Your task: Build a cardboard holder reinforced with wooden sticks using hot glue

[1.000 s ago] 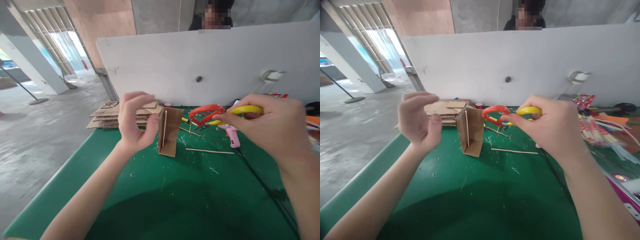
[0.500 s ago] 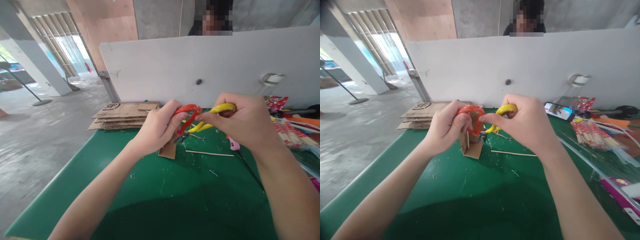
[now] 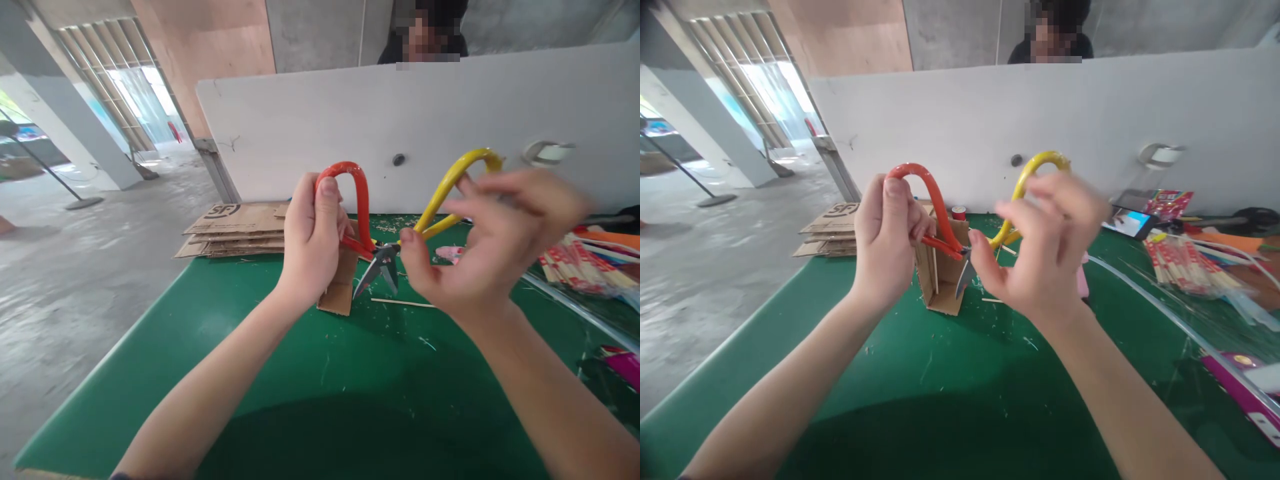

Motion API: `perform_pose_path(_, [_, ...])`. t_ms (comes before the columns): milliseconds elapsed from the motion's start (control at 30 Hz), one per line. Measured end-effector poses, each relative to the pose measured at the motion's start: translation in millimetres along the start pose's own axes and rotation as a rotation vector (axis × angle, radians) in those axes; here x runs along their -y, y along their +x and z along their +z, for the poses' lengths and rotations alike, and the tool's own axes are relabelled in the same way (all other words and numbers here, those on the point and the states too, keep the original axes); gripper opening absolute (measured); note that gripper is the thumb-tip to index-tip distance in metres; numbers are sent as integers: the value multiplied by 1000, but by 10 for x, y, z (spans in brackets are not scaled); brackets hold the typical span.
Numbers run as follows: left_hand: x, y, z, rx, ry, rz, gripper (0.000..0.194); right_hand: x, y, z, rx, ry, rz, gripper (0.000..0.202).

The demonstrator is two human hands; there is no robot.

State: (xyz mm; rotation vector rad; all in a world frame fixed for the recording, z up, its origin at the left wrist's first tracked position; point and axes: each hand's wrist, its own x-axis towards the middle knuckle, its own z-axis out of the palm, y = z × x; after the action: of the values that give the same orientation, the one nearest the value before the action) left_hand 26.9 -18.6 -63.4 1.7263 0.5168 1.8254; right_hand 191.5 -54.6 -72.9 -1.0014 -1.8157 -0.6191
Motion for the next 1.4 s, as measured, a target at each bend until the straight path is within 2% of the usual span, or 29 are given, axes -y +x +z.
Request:
perform_pose_path(67, [45,-15,28,-63,-29,3,32,13,-87,48,-146,-46,11,35])
perform_pose_path(100, [67,-21,39,-99,-43,5,31,22,-120,64,-180,-71,-1,30])
perform_pose_path(200, [115,-42,71,-163,-63,-21,30,91,-145,79,-61,-46,-37,22])
perform_pose_path(267, [126,-68,106,-153,-76,-44,28,151,-104,89,27,6,-17,26])
perform_pose_path(400, [112,-145,193,-107,-144,-73,27,190,24,198,71,71,5,33])
perform_pose_path(533, [97,-188,209,-76,-181,-91,31,96,95,381,125,28,-2,33])
perform_pose_path(600, [87,-184,164,-38,-184,-85,31,42,86,477,125,-37,-27,34])
perform_pose_path(667, [52,-160,78,52,-186,-97,31,-2,42,569,97,-69,-51,35])
perform_pose_path(833, [-209,10,-261,549,-28,-261,23,-78,-118,743,-84,-76,-56,26])
perform_pose_path(900, [-297,95,-392,650,48,-254,16,-101,-159,787,-96,-81,-46,22])
perform_pose_path(933, [-312,132,-447,647,94,-234,14,-110,-176,810,-92,-77,-45,22])
perform_pose_path(1000, [-270,186,-534,528,222,-122,16,-122,-210,863,-71,-54,-46,21])
perform_pose_path(1067, [-153,212,-601,393,362,-14,22,-126,-252,926,-41,-29,-55,21])
perform_pose_path(1100, [-81,217,-630,370,406,6,27,-126,-275,957,-23,-19,-56,21])
perform_pose_path(1267, [162,213,-733,515,406,-49,50,-116,-355,1052,4,1,-28,24])
perform_pose_path(1400, [140,222,-721,599,539,-98,45,-116,-366,1059,-26,-10,-46,23])
